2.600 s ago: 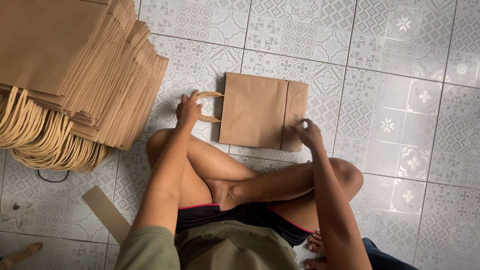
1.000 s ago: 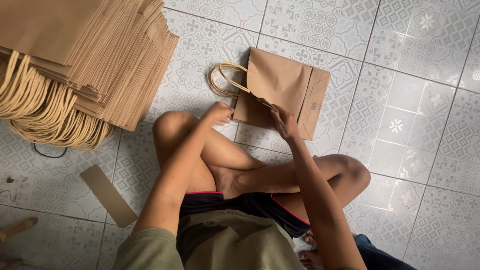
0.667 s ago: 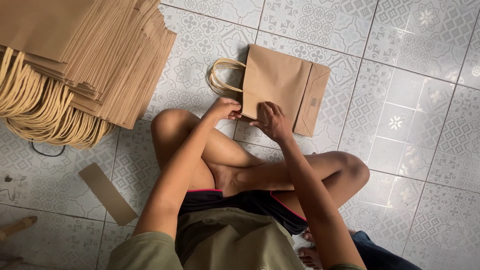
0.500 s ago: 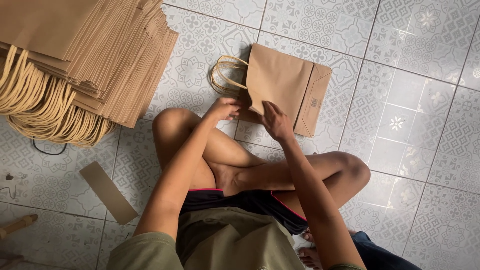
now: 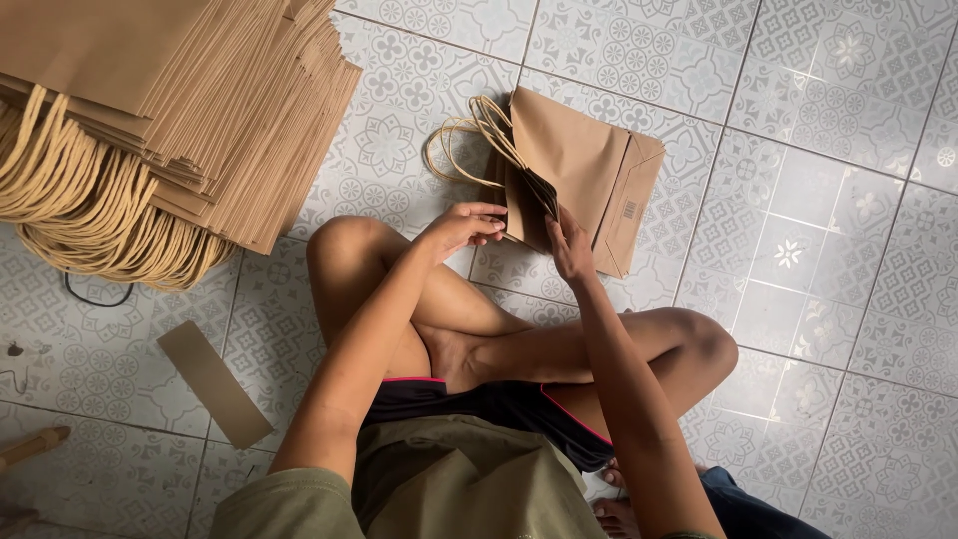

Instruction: The person is sitting on the floor and manually opening flat paper bags to shape them before restacking them.

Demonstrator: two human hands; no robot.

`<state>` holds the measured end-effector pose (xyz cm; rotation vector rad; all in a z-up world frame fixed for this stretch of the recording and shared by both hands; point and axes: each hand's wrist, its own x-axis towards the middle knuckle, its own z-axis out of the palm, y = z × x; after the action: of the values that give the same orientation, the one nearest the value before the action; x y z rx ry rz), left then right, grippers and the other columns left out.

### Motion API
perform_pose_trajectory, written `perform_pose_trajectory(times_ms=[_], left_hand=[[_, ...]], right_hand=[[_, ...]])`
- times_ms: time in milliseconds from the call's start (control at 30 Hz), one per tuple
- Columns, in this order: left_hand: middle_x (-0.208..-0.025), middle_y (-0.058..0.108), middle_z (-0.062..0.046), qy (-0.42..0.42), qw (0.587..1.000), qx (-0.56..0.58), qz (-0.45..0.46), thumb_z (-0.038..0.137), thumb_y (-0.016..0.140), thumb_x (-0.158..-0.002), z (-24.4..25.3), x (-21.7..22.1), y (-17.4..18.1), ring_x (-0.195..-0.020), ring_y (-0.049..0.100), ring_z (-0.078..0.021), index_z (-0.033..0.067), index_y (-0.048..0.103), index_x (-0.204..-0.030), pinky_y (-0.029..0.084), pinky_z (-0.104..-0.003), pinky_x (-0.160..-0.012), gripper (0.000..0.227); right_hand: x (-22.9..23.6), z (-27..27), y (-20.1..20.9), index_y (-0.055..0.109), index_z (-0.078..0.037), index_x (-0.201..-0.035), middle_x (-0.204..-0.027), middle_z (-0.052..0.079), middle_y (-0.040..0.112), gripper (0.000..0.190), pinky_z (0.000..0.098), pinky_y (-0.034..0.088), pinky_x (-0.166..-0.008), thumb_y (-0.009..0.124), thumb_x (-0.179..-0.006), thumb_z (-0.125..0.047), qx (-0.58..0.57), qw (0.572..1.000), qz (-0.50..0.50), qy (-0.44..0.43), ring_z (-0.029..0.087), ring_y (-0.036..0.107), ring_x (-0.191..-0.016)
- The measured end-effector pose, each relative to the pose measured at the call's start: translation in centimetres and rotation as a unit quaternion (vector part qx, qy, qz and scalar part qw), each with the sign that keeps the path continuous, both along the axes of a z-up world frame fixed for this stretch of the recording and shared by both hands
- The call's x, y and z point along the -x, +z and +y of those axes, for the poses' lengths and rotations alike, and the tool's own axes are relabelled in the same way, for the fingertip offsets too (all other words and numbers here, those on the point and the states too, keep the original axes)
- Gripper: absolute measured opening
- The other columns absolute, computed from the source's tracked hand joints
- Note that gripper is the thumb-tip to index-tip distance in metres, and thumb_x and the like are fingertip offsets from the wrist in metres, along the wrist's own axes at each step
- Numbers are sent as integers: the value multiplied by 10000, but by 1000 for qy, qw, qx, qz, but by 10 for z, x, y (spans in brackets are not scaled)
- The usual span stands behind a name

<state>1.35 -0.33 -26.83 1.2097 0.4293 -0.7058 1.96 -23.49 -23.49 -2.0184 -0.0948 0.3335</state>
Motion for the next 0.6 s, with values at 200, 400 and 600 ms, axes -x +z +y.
perform_pose_trajectory(times_ms=[200, 400, 600], left_hand=[[-1079, 774, 8, -43, 992, -113, 36, 147, 620, -953, 18, -6, -63, -814, 753, -65, 138, 659, -1326, 539, -191, -639, 375], [-641, 738, -16, -203, 855, -477, 18, 285, 697, -706, 63, -33, -95, -732, 773, -226, 330, 816, -935, 566, -364, -623, 262], [-1298, 564, -110, -30, 848, -529, -24, 683, 523, -978, 81, -85, -96, -1294, 585, -338, 319, 466, -1437, 454, -450, -1068, 589]], right_hand=[[3, -4, -35, 661, -112, -1367, -1393, 191, 630, 574, 571, 505, -1065, 835, -867, -334, 53, 995, -61, 63, 439, 583, -1285], [-11, -27, -54, 740, -120, -1231, -1252, 178, 689, 429, 536, 513, -1037, 819, -919, -403, 77, 989, -124, 6, 426, 629, -1220], [-42, -112, -116, 470, -159, -1485, -1311, 223, 500, 857, 660, 505, -965, 826, -832, -585, 316, 913, 6, -257, 506, 558, -1191]])
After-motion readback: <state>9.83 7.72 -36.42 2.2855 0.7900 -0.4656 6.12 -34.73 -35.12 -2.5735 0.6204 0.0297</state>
